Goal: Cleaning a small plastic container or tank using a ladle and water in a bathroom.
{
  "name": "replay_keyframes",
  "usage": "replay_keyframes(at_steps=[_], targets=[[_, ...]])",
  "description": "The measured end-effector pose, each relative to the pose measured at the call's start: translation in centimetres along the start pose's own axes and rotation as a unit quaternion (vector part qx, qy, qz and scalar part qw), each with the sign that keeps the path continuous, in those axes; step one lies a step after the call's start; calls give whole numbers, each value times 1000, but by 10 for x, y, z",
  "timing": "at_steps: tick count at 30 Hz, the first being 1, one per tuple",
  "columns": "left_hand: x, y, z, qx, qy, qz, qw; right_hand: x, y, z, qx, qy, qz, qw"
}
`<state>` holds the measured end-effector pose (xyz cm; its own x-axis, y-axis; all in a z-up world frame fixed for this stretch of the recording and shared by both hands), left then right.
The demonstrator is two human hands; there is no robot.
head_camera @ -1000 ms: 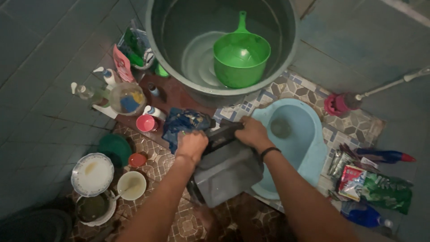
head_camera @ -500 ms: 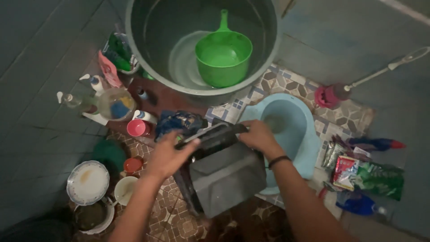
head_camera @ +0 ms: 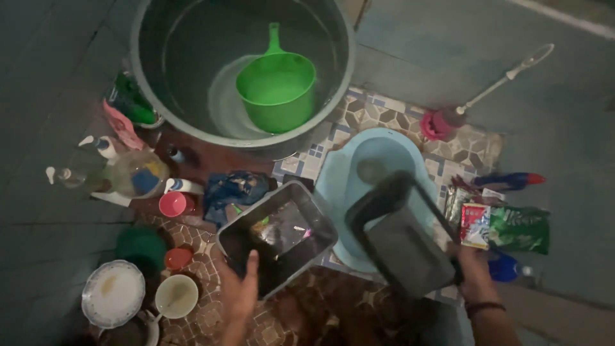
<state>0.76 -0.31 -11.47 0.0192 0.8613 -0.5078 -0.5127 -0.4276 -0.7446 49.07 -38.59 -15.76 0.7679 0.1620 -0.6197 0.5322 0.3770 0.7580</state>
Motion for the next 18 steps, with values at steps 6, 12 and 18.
replay_keyframes(at_steps=[6, 12, 18], targets=[[8, 30, -13, 15, -53, -96, 994, 45, -152, 94, -466, -21, 133, 874], [6, 37, 2, 103, -48, 42, 993, 113, -301, 95, -395, 141, 62, 906], [27, 114, -17, -84, -7, 19, 996, 91, -276, 72, -489, 69, 23, 869]])
Point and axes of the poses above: each hand's wrist, its own x-axis towards the middle knuckle, its own z-axis out of the back of the hand, y = z × x, the point moved 9 cm from there along x, towards the middle knuckle, and after that the axes turned 3 degrees about -x, right-handed, at the moved point
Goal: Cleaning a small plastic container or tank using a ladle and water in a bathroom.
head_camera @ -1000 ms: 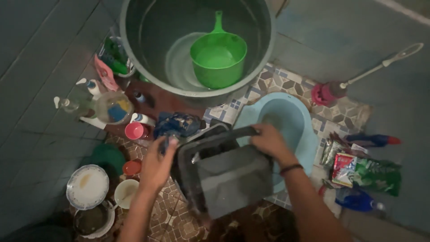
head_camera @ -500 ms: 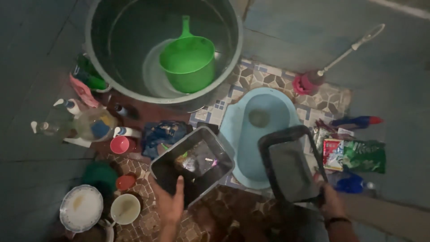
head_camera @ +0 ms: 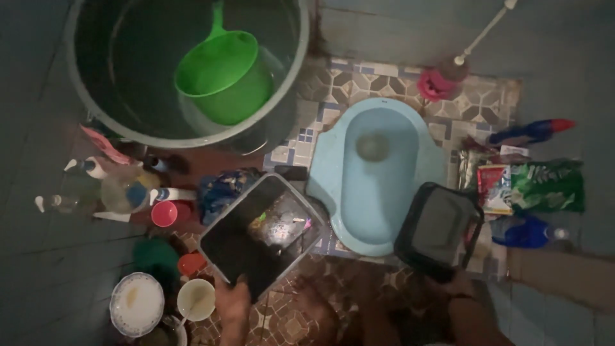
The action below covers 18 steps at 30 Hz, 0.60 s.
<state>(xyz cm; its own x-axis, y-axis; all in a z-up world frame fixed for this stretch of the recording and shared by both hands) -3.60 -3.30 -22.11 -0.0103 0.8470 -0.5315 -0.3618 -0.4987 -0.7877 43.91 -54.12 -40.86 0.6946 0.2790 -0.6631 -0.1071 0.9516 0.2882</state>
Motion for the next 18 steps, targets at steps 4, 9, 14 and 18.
replay_keyframes(at_steps=[4, 9, 14, 18], targets=[[5, 10, 1, 22, -15, 38, 999, -18, 11, 1, 0, 10, -66, 998], [5, 17, 6, 29, -31, 48, 998, 43, -77, -56, -5, 61, -140, 988], [-12, -9, 3, 38, -47, 89, 994, 76, -117, -76, 10, 63, -117, 991], [7, 44, 11, 25, -52, 103, 993, 89, -115, -84, -96, 52, 2, 994]])
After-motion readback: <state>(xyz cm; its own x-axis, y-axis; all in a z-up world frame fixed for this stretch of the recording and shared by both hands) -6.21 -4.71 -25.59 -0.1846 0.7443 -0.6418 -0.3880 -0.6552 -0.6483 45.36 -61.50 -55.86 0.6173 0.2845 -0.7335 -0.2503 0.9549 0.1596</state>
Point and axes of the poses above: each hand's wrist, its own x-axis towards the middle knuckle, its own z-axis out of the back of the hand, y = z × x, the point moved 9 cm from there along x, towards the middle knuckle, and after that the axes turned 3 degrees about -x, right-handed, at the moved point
